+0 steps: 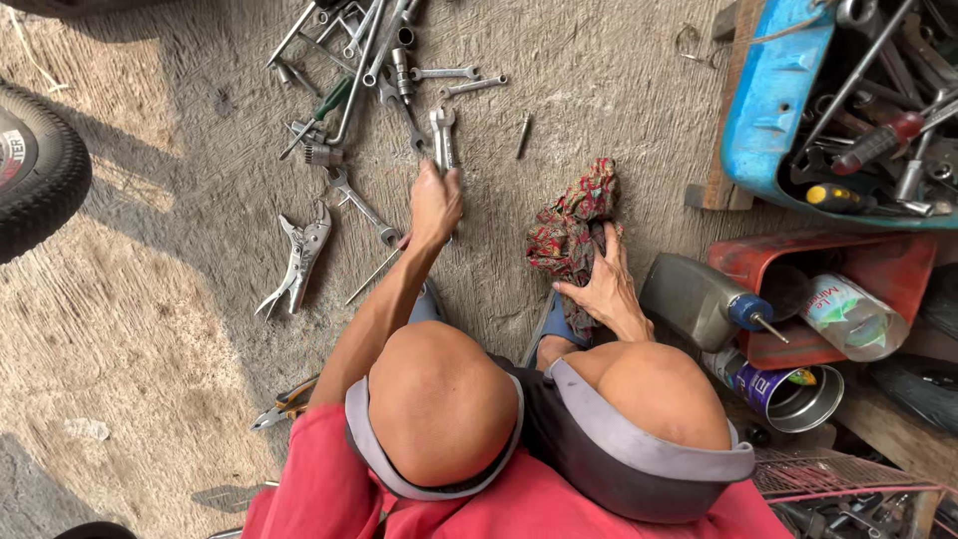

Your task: The person sits on the ground and wipes various metal tools with a cloth. They pick up each tool, wipe it, and place it into a blue plastic bin. The tools include wrenches, screwdrivers, and pliers.

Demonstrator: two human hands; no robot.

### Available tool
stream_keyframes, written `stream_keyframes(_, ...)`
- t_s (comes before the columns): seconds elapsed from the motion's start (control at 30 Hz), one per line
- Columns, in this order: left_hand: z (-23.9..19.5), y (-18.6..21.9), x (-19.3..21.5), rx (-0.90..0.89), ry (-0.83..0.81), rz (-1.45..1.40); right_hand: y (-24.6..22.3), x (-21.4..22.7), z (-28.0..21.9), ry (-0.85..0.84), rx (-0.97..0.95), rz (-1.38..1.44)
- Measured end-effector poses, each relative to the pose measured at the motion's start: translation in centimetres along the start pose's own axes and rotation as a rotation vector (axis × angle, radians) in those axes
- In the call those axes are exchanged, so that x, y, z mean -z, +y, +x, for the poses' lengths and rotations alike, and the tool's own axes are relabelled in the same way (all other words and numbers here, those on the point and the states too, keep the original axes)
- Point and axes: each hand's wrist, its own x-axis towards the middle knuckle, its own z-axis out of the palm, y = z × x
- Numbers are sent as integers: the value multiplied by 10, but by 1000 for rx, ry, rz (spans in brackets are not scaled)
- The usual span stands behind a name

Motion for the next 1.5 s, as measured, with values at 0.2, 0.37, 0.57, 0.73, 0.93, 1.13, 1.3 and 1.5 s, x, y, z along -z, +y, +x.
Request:
stream_keyframes(0.2, 41, -12, -9, -101, 3, 316, 7, -20, -17, 334, 56, 120)
stream_keyframes(0.37, 12, 35, 27, 93, -318, -307, 2, 6, -5, 459, -16, 567)
stream_keyframes(0.57, -62, 103, 25, -14, -739, -567, -58, 34, 75, 186, 120, 1507)
stream_keyframes(0.73, -77, 120, 42, -241, -690, -336, -92, 40, 155, 222, 307, 955)
stream_keyframes(0.93, -83, 129, 72, -121, -602, -377, -96, 51, 160, 395, 188, 1236)
stream_keyframes(1.13, -82, 137, 47, -99, -480, -407, -109, 25, 123, 223, 198, 1409)
stream_keyframes(1.3, -72, 131, 43, -17, -550, -702, -103, 47, 161, 403, 185, 1073)
stream_keyframes(1.5, -73, 119, 69, 22, -484, -701, -83, 83, 163, 410, 179, 1682)
